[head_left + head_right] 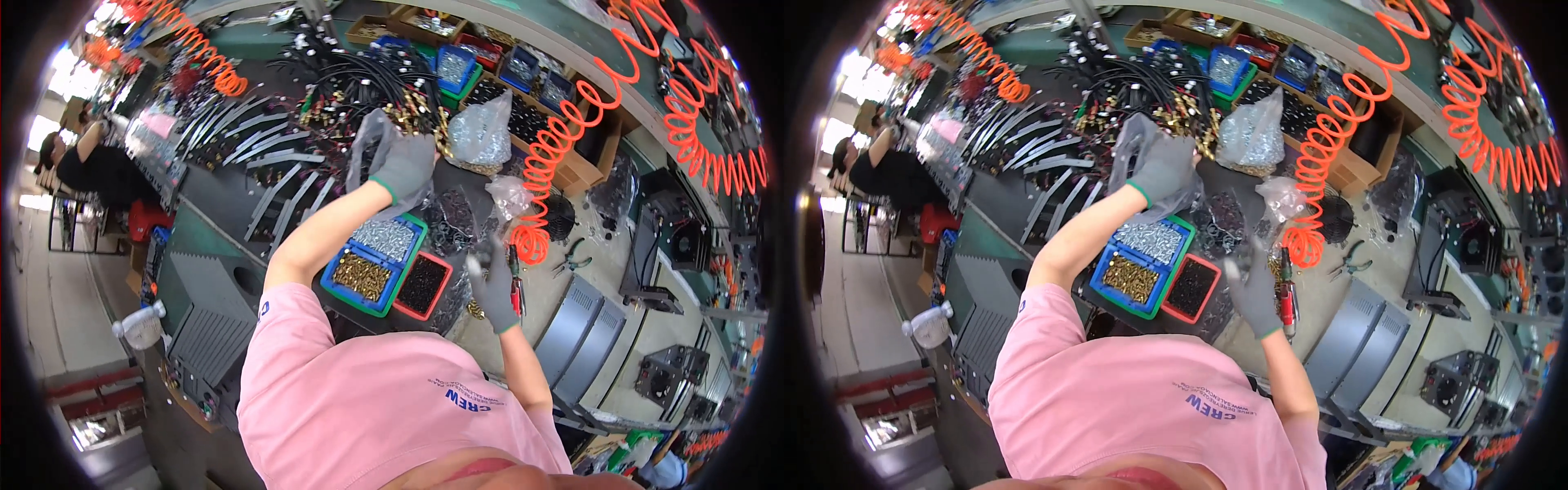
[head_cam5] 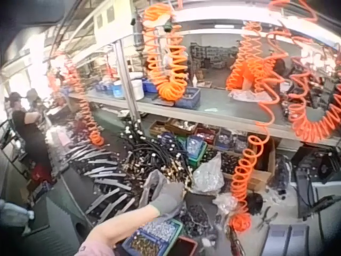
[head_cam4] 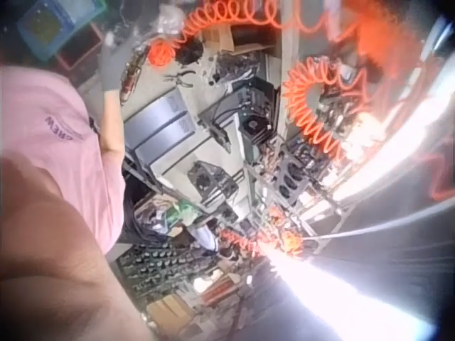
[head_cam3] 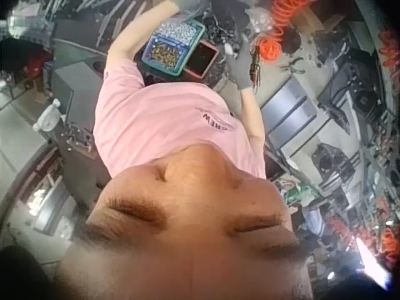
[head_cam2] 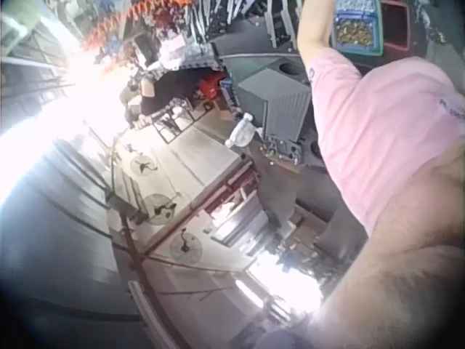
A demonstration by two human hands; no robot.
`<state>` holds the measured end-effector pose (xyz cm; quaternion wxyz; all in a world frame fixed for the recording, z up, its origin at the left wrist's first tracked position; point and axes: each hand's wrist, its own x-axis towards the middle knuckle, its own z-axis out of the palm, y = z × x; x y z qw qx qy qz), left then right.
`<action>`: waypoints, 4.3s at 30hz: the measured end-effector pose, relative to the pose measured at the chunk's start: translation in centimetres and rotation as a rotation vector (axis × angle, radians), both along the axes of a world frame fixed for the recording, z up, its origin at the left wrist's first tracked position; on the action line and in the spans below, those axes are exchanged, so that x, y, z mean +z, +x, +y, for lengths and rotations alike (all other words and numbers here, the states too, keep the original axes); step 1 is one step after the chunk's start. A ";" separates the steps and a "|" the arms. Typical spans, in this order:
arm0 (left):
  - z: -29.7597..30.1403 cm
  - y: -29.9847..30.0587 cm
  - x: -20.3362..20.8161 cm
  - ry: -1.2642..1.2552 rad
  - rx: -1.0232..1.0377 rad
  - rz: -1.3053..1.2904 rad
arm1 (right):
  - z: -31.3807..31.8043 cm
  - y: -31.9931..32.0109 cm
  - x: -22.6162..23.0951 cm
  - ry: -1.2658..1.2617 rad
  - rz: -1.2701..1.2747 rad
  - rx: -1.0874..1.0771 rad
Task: Assemble electronic components using a pneumatic screwdriver and manual assembly steps.
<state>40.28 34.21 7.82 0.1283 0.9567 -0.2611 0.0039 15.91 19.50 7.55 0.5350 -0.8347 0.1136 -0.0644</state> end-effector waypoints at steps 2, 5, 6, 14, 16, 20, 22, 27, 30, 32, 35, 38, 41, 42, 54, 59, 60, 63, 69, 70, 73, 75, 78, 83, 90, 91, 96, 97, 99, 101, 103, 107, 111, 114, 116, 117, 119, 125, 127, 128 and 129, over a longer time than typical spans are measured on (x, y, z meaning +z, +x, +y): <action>1.7 -3.3 1.2 -0.007 -0.005 -0.085 | 0.5 2.0 0.7 0.003 -0.080 0.015; 1.9 -9.3 3.9 -0.239 -0.109 0.112 | 1.7 3.8 1.8 0.017 -0.168 0.058; 1.6 -12.0 4.9 -0.333 -0.151 0.080 | 1.9 3.9 2.1 0.025 -0.186 0.097; 1.7 -21.4 9.7 -0.532 -0.437 -0.201 | 3.1 -4.3 6.7 0.297 -0.287 -0.052; 1.0 -23.9 11.1 -0.548 -0.525 -0.262 | 2.2 -7.4 7.3 0.444 -0.285 -0.175; 0.2 -27.2 12.9 -0.800 -0.575 -0.415 | 1.0 -12.0 9.3 0.635 -0.504 -0.203; 1.2 -28.2 15.1 -0.856 -0.535 -0.736 | 2.5 -13.5 11.5 0.663 -0.482 -0.227; 1.7 -30.9 12.6 -0.860 -0.573 -0.302 | 1.9 -15.4 11.1 0.392 -0.454 -0.241; 1.9 -31.6 11.4 -1.041 -0.565 -0.026 | 1.9 -15.8 10.4 0.069 -0.497 -0.231; 2.1 -31.8 11.0 -1.103 -0.539 -0.002 | 2.1 -15.7 10.4 0.150 -0.505 -0.246; 2.9 -32.1 10.9 -1.051 -0.500 0.082 | 0.7 -15.8 11.4 0.125 -0.405 0.023; 2.7 -32.6 9.5 -0.977 -0.513 -0.033 | -0.7 -15.8 10.1 0.130 -0.135 0.075; 2.7 -33.0 8.7 -0.989 -0.463 0.071 | 0.7 -16.1 10.6 0.113 -0.261 0.040; 2.7 -33.0 8.5 -0.987 -0.476 0.071 | 1.0 -16.1 10.7 0.132 -0.378 -0.035; 2.1 -32.7 7.3 -0.879 -0.500 0.138 | 0.1 -15.9 10.9 0.051 -0.246 0.024; 1.6 -32.6 6.9 -0.904 -0.474 0.115 | -0.5 -15.8 9.2 -0.031 -0.221 0.073; 1.6 -32.5 6.9 -0.948 -0.476 0.114 | 0.1 -15.7 9.7 -0.046 -0.334 -0.006; 1.7 -32.7 7.2 -0.944 -0.432 0.143 | -1.4 -15.8 9.7 -0.033 -0.166 0.033; 1.9 -32.6 7.0 -1.031 -0.430 0.103 | -0.5 -15.1 9.9 -0.037 -0.297 0.059; 1.9 -32.6 7.0 -1.027 -0.426 0.111 | -0.9 -15.1 9.7 -0.036 -0.235 0.071; 2.2 -32.8 6.6 -1.025 -0.434 0.098 | -1.3 -15.2 9.6 -0.045 -0.165 0.116; 2.1 -32.9 6.4 -1.027 -0.449 0.077 | -0.7 -15.4 10.0 -0.056 -0.156 0.148; 2.0 -33.3 6.7 -0.999 -0.415 0.077 | 0.7 -15.7 11.0 0.003 -0.301 0.057; 1.9 -33.9 6.5 -1.088 -0.461 0.048 | -0.6 -16.5 9.9 -0.083 -0.197 0.105; 4.0 -35.1 7.0 -1.079 -0.376 0.033 | 0.3 -16.8 11.0 -0.023 -0.066 0.169; 4.3 -35.0 7.0 -1.075 -0.378 0.030 | 0.6 -16.6 10.7 -0.025 -0.096 0.174; 5.8 -35.1 6.0 -1.149 -0.356 -0.038 | 3.3 -15.6 10.7 -0.012 -0.318 0.174; 6.0 -35.2 5.9 -1.141 -0.349 -0.053 | 2.4 -15.5 10.1 0.010 -0.182 0.215; 6.4 -35.4 5.9 -1.125 -0.345 -0.062 | 1.8 -15.5 9.3 0.045 -0.025 0.253; 6.7 -35.5 5.9 -1.108 -0.279 -0.088 | 2.9 -15.3 9.4 0.039 -0.130 0.277; 7.3 -35.4 5.9 -1.100 -0.275 -0.075 | 3.9 -15.0 9.8 0.029 -0.231 0.302; 8.1 -35.7 6.1 -1.096 -0.254 -0.109 | 2.9 -14.4 9.0 0.052 -0.109 0.316; 8.5 -35.5 6.1 -1.041 -0.194 -0.103 | 4.1 -13.9 9.8 0.057 -0.135 0.383; 8.7 -35.3 5.6 -1.035 -0.182 -0.099 | 5.4 -13.6 10.3 0.119 -0.197 0.299; 8.7 -35.3 5.5 -1.045 -0.177 -0.113 | 3.9 -13.1 9.3 0.095 -0.126 0.346; 8.7 -35.4 5.5 -1.054 -0.175 -0.125 | 3.7 -12.9 9.0 0.077 -0.094 0.365; 8.7 -35.1 5.3 -1.057 -0.168 -0.128 | 4.1 -12.6 9.5 0.061 -0.065 0.388; 8.8 -34.8 5.7 -1.050 -0.173 -0.160 | 3.4 -11.9 9.4 0.055 -0.014 0.402; 8.5 -34.7 5.6 -1.051 -0.179 -0.144 | 3.6 -12.0 9.6 0.054 -0.096 0.415; 8.6 -34.6 5.6 -1.049 -0.183 -0.141 | 4.2 -12.1 10.1 0.051 -0.174 0.428; 8.6 -34.4 5.6 -1.039 -0.183 -0.112 | 4.9 -12.1 10.4 0.053 -0.174 0.422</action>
